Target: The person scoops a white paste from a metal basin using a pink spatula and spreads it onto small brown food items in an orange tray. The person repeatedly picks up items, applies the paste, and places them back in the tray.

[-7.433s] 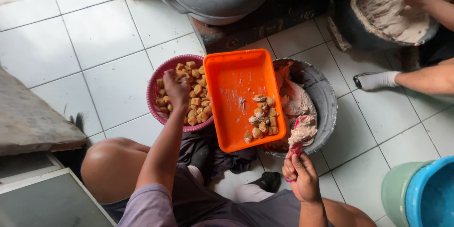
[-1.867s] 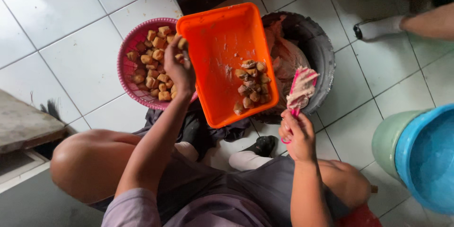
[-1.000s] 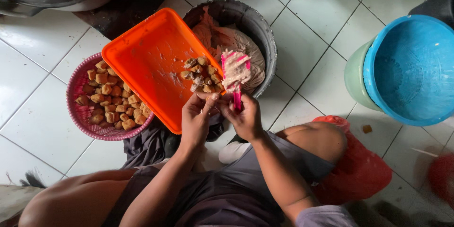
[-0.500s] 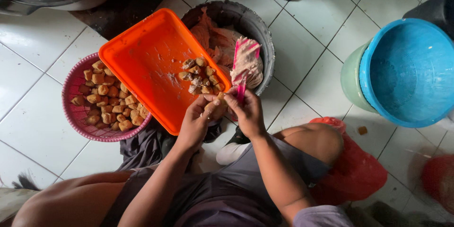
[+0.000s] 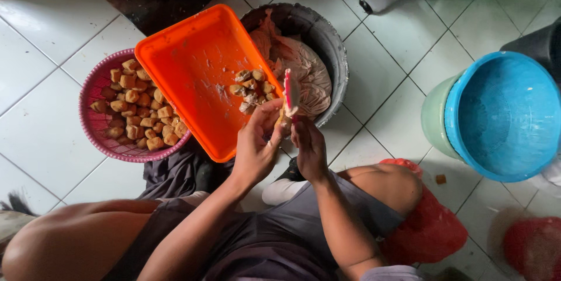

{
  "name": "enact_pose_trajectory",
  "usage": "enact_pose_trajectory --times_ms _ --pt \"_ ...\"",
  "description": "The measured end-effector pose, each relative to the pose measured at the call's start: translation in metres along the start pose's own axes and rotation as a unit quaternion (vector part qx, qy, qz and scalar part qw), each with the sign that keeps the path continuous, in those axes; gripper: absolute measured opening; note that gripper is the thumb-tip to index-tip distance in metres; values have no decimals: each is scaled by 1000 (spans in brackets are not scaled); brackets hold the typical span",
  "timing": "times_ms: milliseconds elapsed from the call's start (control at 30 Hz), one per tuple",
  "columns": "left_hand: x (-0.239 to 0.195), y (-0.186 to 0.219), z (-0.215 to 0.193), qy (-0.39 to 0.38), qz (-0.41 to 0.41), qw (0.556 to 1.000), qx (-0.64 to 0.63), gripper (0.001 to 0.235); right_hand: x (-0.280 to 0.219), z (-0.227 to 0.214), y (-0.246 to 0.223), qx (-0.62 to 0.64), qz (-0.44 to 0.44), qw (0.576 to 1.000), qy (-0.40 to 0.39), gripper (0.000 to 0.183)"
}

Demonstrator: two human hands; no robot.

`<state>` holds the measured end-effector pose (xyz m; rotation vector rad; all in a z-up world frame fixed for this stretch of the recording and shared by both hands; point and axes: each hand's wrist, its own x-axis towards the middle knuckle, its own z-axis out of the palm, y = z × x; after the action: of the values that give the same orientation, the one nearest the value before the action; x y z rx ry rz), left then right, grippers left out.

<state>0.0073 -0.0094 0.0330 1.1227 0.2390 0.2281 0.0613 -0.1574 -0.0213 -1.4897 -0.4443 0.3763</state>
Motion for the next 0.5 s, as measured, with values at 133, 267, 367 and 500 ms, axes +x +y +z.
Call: enact_pose_trajectory --times_ms 133,267,367,500 --pt "1 -1 -7 -31 24 997 -69 44 5 -10 -18 -147 -1 989 5 24" --pt "4 -12 -23 -125 -8 935 -331 43 10 -27 -47 -240 -43 969 -28 21" --pt "8 -20 -32 -212 63 856 -466 44 10 -37 -61 -280 -55 958 -36 20" --pt "8 -23 -34 -25 1 981 -190 55 7 -36 -61 -297 -58 953 4 19"
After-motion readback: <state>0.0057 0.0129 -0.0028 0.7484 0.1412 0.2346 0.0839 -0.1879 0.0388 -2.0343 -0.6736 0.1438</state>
